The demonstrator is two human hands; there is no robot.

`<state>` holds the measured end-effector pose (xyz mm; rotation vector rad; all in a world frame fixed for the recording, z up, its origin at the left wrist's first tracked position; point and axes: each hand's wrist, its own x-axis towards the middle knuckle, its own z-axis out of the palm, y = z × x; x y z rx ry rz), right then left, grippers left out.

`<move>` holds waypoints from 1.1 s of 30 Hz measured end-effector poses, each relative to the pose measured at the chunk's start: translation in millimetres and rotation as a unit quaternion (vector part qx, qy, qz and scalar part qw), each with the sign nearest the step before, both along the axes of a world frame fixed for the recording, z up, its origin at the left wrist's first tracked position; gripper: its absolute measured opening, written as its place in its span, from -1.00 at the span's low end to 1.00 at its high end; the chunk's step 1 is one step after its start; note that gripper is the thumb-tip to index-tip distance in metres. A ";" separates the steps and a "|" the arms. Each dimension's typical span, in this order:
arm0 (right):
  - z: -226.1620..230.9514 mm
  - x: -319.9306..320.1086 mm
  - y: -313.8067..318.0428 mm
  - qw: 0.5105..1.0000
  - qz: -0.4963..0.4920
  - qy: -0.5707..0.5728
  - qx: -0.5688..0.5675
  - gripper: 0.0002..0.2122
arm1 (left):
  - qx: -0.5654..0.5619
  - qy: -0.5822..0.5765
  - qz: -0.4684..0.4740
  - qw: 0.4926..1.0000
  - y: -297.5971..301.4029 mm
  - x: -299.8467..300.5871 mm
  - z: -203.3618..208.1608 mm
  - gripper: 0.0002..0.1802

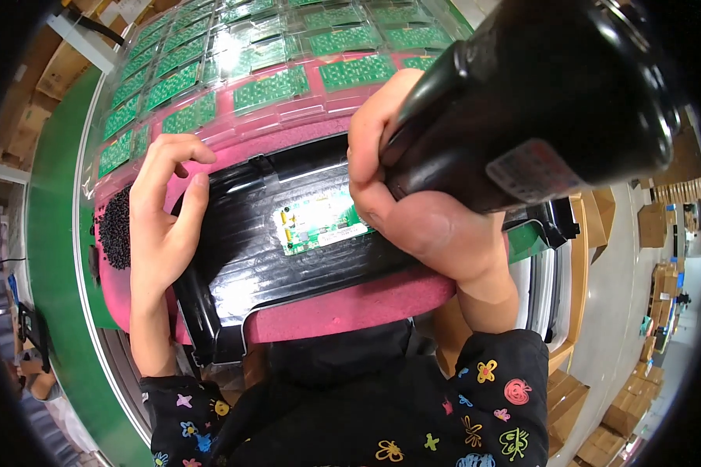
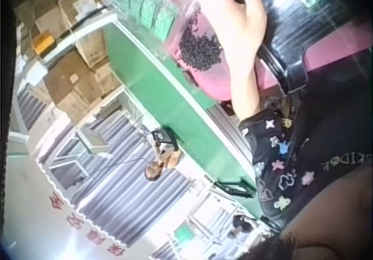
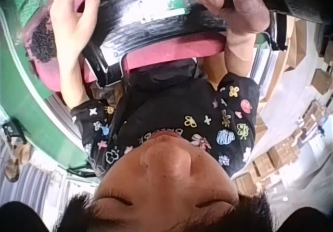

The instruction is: Assemble electronic circuit boards into plastic housings for fitness equipment using an electric screwdriver and pack the completed units.

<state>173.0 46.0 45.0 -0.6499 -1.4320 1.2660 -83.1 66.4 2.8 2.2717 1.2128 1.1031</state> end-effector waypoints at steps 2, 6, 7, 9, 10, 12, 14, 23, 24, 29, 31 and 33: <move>0.9 -4.6 -0.9 1.000 -0.015 -0.001 0.013 -0.52 | -0.006 0.019 0.000 1.000 1.5 -1.9 -2.1 -0.79; -1.5 -5.5 -1.1 1.000 -0.002 0.017 -0.006 -0.49 | -0.063 0.055 -0.015 0.996 -0.9 -6.9 -6.2 -0.77; -4.9 -3.0 0.4 0.999 0.031 0.037 0.003 -0.48 | -0.074 0.066 -0.020 0.995 -2.3 -5.8 -6.5 -0.75; -3.4 -1.8 1.9 0.999 0.031 0.030 0.013 -0.47 | -0.064 0.103 -0.017 0.992 -3.7 -6.6 -7.5 -0.73; -4.7 3.9 4.7 0.998 0.052 0.041 0.000 -0.46 | -0.052 0.114 -0.024 0.992 -4.1 -7.6 -8.2 -0.71; -5.9 9.5 8.0 0.997 0.014 0.071 -0.028 -0.46 | -0.032 0.137 -0.021 0.990 -6.6 -7.6 -3.3 -0.72; -5.4 11.7 19.0 0.971 -0.087 0.181 -0.131 -0.57 | -0.015 0.164 -0.008 0.986 -10.1 -3.5 -1.6 -0.76; -8.1 34.4 28.5 0.873 -0.139 0.387 -0.260 -0.78 | -0.081 0.242 -0.044 0.966 -10.5 -5.9 -2.2 -0.78; -11.1 41.8 17.0 0.862 -0.098 0.414 -0.277 -0.78 | -0.062 0.250 -0.021 0.966 -14.8 -3.6 -0.3 -0.79; -12.7 103.4 -77.1 0.931 -0.249 0.262 0.041 -0.85 | -0.011 0.152 0.045 0.987 -42.2 15.0 24.0 -0.91; -15.1 135.8 -105.9 0.898 -0.348 0.214 0.162 -0.86 | 0.093 0.118 0.060 0.987 -72.4 -0.8 37.3 -0.76; -39.9 178.1 -121.3 0.833 -0.499 0.117 0.210 -0.86 | 0.158 0.148 0.129 0.968 -114.5 -25.2 56.6 -0.74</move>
